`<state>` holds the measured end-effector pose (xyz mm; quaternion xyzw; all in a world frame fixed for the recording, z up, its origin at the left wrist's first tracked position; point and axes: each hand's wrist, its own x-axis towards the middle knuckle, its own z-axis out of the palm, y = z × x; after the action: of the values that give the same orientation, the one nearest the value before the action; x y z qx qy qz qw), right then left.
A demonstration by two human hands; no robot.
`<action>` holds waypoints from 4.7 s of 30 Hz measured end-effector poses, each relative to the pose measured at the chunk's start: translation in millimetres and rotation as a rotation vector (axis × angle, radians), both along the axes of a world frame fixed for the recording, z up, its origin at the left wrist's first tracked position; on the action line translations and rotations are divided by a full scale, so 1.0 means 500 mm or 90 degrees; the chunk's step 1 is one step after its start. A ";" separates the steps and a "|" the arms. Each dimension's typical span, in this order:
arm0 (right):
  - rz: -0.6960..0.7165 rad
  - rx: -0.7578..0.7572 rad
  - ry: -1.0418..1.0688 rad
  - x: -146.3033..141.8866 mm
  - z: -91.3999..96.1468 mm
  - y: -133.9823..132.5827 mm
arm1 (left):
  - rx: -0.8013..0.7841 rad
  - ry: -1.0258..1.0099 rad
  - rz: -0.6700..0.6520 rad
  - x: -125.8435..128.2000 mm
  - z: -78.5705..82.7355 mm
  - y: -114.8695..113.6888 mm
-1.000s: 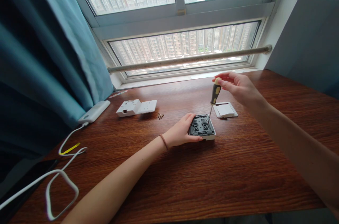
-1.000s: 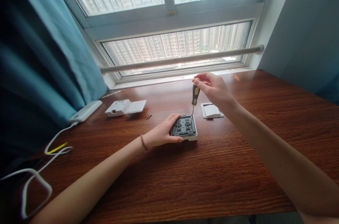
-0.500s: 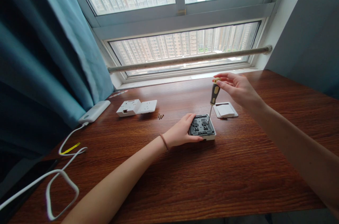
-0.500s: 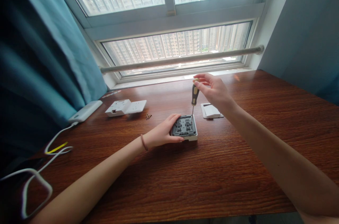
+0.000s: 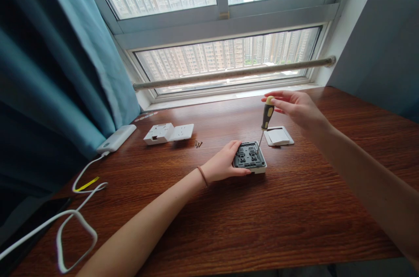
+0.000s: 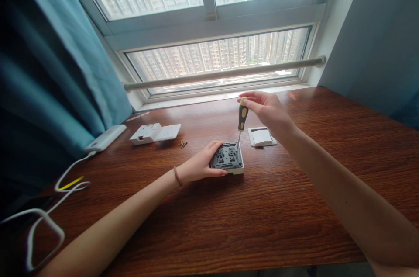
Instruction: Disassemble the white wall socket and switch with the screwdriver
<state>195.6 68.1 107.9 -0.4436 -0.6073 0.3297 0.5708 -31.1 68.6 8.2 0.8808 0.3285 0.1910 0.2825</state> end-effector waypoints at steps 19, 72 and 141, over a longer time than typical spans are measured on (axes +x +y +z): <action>-0.099 0.099 -0.093 0.006 -0.029 0.020 | 0.006 0.009 0.004 0.001 0.006 -0.003; 0.040 0.063 0.076 -0.020 -0.036 0.009 | 0.009 0.008 -0.005 0.002 0.011 -0.004; 0.023 0.092 0.035 -0.035 -0.033 -0.006 | 0.004 0.000 -0.002 0.001 0.008 -0.005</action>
<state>178.1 65.4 91.5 -0.3808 -0.6217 0.3075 0.6115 -30.4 66.3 12.3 0.8822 0.3264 0.1913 0.2803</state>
